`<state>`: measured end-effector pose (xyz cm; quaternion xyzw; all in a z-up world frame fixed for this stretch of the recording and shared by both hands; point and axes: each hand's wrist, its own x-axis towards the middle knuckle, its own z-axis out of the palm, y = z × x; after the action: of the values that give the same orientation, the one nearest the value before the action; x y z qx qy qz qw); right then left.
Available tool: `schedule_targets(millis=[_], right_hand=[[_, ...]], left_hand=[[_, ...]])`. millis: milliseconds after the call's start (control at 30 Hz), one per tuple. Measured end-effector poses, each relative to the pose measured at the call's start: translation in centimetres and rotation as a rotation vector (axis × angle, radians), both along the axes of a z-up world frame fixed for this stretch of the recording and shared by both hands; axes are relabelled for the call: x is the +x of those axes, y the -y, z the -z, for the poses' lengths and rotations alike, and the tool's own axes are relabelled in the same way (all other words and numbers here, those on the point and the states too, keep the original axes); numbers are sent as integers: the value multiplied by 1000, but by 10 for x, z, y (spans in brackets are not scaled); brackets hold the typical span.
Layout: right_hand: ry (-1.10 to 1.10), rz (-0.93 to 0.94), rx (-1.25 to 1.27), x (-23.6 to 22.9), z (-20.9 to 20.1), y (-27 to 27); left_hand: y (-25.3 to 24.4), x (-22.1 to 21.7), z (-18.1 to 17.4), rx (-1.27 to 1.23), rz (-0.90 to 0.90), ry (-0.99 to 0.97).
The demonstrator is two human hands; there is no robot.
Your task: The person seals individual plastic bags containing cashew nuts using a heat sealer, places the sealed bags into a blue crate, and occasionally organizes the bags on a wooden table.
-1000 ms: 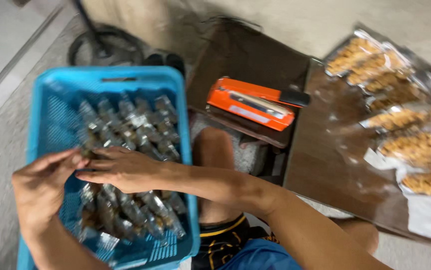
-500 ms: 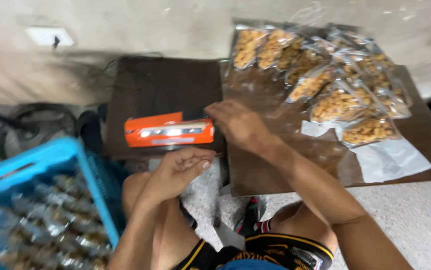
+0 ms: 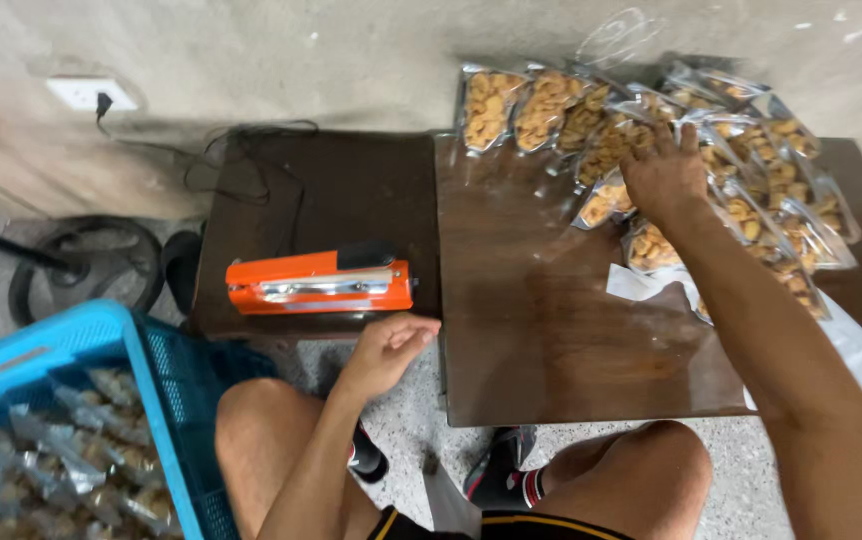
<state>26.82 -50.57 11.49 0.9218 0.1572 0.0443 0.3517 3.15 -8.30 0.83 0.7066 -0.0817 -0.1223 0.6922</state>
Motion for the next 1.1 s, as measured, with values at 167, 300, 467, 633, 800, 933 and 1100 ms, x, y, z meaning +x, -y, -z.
schedule_targets(millis=[167, 300, 467, 633, 800, 933, 1100], right_hand=[[-270, -196, 125, -69, -52, -74], [-406, -532, 341, -116, -73, -148], [-600, -306, 220, -138, -84, -232], [-421, -367, 591, -138, -66, -267], [-393, -447, 514, -133, -22, -283], [-413, -435, 537, -137, -11, -280], [-397, -449, 500, -138, -3, -276]], left_hand=[[16, -9, -15, 3, -117, 214], [23, -13, -29, 141, -7, 213], [19, -14, -2, -266, 82, -196], [-9, -11, 32, -636, 28, -524], [-53, -14, 17, -603, -175, -658], [-76, -17, -6, -684, -242, -592], [-89, -14, -2, -743, -239, -567]])
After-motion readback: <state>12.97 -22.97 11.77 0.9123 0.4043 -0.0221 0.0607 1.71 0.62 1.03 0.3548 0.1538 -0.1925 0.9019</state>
